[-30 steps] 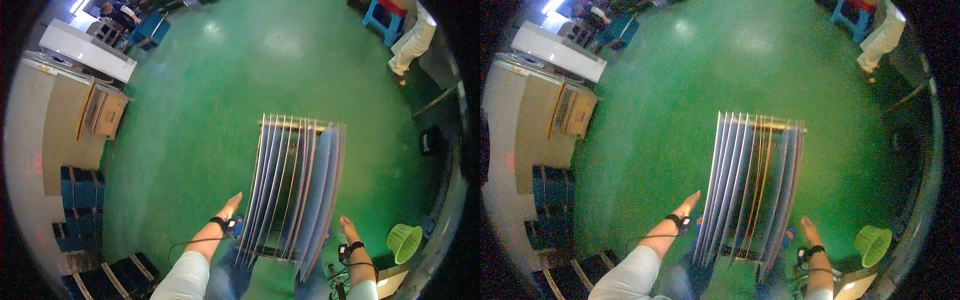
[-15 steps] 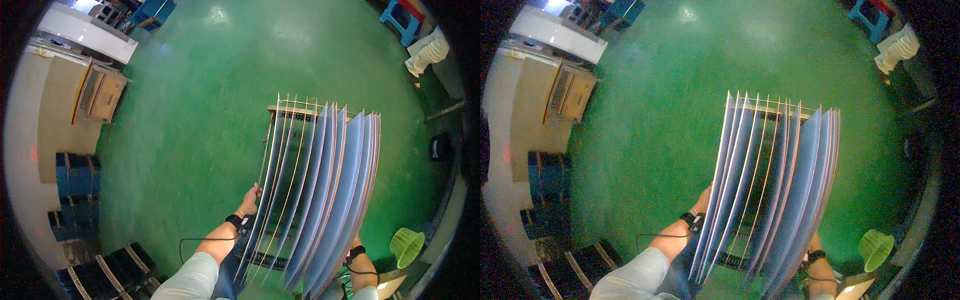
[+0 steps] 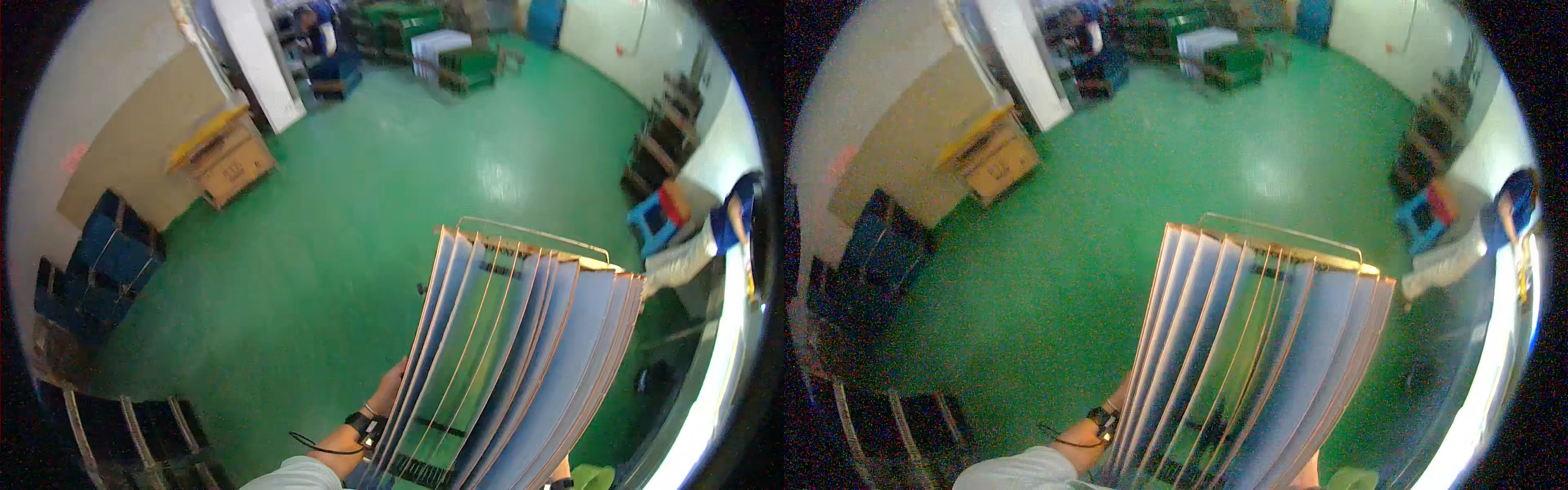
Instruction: Inspecting and inserting metal mesh sheets into protective plastic sleeves and stacking them.
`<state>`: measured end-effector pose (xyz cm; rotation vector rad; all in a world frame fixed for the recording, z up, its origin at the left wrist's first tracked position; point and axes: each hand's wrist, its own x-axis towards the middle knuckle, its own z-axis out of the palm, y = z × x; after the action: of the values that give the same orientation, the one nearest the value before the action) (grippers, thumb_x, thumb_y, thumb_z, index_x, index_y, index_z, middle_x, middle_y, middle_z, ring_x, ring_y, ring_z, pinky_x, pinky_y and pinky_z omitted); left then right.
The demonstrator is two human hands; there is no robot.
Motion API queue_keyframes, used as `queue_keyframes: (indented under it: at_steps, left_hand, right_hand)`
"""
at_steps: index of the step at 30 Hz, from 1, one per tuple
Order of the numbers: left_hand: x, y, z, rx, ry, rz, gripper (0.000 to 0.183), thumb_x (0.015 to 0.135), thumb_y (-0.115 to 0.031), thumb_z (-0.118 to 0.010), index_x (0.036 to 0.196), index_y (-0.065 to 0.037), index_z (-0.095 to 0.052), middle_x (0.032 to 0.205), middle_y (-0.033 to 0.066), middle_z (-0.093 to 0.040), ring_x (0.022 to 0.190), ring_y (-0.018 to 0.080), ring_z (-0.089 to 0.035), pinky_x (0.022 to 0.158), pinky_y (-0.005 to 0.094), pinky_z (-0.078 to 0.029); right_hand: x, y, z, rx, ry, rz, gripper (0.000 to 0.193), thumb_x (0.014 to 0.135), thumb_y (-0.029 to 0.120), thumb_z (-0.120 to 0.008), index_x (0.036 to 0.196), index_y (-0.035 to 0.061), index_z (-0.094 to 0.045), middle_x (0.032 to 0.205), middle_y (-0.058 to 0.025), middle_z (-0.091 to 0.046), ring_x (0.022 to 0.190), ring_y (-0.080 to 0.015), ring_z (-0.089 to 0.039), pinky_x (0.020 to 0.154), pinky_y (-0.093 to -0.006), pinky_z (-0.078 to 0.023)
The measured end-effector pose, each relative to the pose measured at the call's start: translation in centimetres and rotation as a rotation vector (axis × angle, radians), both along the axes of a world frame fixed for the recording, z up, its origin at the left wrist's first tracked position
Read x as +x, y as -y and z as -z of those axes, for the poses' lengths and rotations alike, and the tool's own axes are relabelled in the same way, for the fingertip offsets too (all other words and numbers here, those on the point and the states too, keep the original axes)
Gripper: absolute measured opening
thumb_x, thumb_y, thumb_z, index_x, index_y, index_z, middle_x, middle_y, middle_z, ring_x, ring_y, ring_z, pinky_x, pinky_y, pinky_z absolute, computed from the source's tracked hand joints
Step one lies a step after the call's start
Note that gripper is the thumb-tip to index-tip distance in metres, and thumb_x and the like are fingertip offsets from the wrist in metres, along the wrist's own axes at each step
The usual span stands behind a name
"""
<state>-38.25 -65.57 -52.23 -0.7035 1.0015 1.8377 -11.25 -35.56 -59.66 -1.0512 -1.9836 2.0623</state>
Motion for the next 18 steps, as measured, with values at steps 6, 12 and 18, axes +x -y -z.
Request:
queue_keyframes:
  at_steps: [6,12,18]
  left_hand:
    - [-10.7,1.1,-11.8,0.142,-0.282,0.034,0.034,0.094,-0.033,-0.036,0.1,-0.008,-0.058,0.081,-0.0011,-0.062,0.07,0.009,-0.056,0.067,0.0231,-0.047]
    - [-22.2,-4.2,-18.4,0.186,-0.464,0.041,0.033,0.094,-0.033,-0.036,0.098,-0.008,-0.057,0.08,-0.0015,-0.06,0.07,0.0087,-0.055,0.067,0.0229,-0.045]
    - [-37.1,-8.8,-23.7,0.149,-0.604,0.044,0.033,0.094,-0.034,-0.037,0.097,-0.008,-0.057,0.079,-0.002,-0.058,0.07,0.0084,-0.053,0.066,0.0227,-0.044]
  right_hand:
    - [-10.1,0.0,-12.4,0.135,-0.126,0.05,0.045,0.093,0.031,-0.039,0.127,0.0017,-0.037,0.119,-0.0119,-0.049,0.103,-0.0232,-0.051,0.084,-0.033,-0.047]
    - [-21.7,-2.1,-21.2,-0.42,-0.492,0.247,0.035,0.088,0.015,-0.049,0.12,0.0007,-0.044,0.106,-0.0105,-0.056,0.09,-0.019,-0.055,0.076,-0.032,-0.05]
    - [-41.5,-7.6,-27.6,-0.435,-0.542,0.161,0.034,0.088,0.016,-0.048,0.119,0.0006,-0.045,0.106,-0.0104,-0.056,0.09,-0.019,-0.055,0.076,-0.0321,-0.05]
